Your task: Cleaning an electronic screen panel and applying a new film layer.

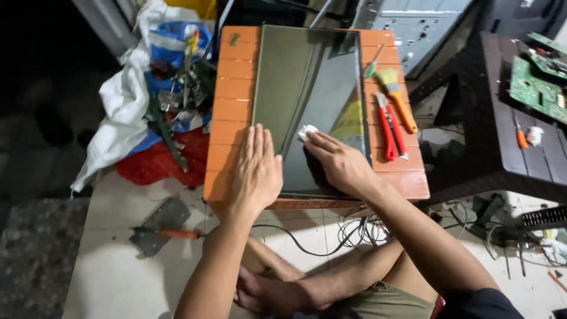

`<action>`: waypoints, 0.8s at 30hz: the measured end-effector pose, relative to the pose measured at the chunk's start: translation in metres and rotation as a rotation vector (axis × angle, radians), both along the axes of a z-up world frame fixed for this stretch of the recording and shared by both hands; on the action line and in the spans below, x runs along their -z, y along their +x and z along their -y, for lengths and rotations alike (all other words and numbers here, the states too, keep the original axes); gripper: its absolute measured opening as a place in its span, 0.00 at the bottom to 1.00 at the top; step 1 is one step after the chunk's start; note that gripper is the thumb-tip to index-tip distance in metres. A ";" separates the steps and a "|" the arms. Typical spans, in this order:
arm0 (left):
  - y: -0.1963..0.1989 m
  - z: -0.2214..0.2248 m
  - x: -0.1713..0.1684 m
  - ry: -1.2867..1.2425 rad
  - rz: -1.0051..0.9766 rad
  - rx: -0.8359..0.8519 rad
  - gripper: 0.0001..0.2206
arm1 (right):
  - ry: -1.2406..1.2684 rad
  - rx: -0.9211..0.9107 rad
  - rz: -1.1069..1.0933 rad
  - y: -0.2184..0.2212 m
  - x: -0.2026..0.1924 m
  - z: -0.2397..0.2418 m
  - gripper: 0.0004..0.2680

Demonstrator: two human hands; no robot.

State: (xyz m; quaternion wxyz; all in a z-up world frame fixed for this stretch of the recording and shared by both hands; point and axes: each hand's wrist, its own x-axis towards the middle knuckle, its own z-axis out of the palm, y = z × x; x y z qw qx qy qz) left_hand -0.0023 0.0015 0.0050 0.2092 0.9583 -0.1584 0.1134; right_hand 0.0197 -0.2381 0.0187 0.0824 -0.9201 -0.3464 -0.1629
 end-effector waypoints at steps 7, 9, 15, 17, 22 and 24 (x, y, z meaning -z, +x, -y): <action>0.000 0.001 -0.006 0.070 -0.059 -0.029 0.29 | 0.136 0.224 0.258 0.044 -0.021 0.097 0.15; -0.001 0.002 -0.006 0.077 -0.059 -0.033 0.29 | 0.218 0.276 0.189 0.048 -0.033 0.106 0.15; 0.000 0.002 -0.004 0.104 -0.054 -0.049 0.29 | 0.107 0.728 0.071 0.032 -0.008 0.135 0.15; 0.000 0.003 -0.007 0.110 -0.073 -0.036 0.29 | 0.038 0.812 -0.240 0.022 -0.005 0.132 0.20; 0.001 0.003 -0.007 0.069 -0.077 -0.037 0.29 | 0.207 0.796 -0.305 0.022 -0.013 0.128 0.20; 0.000 0.002 -0.006 0.083 -0.076 -0.037 0.29 | 0.259 0.801 -0.268 0.006 -0.019 0.139 0.19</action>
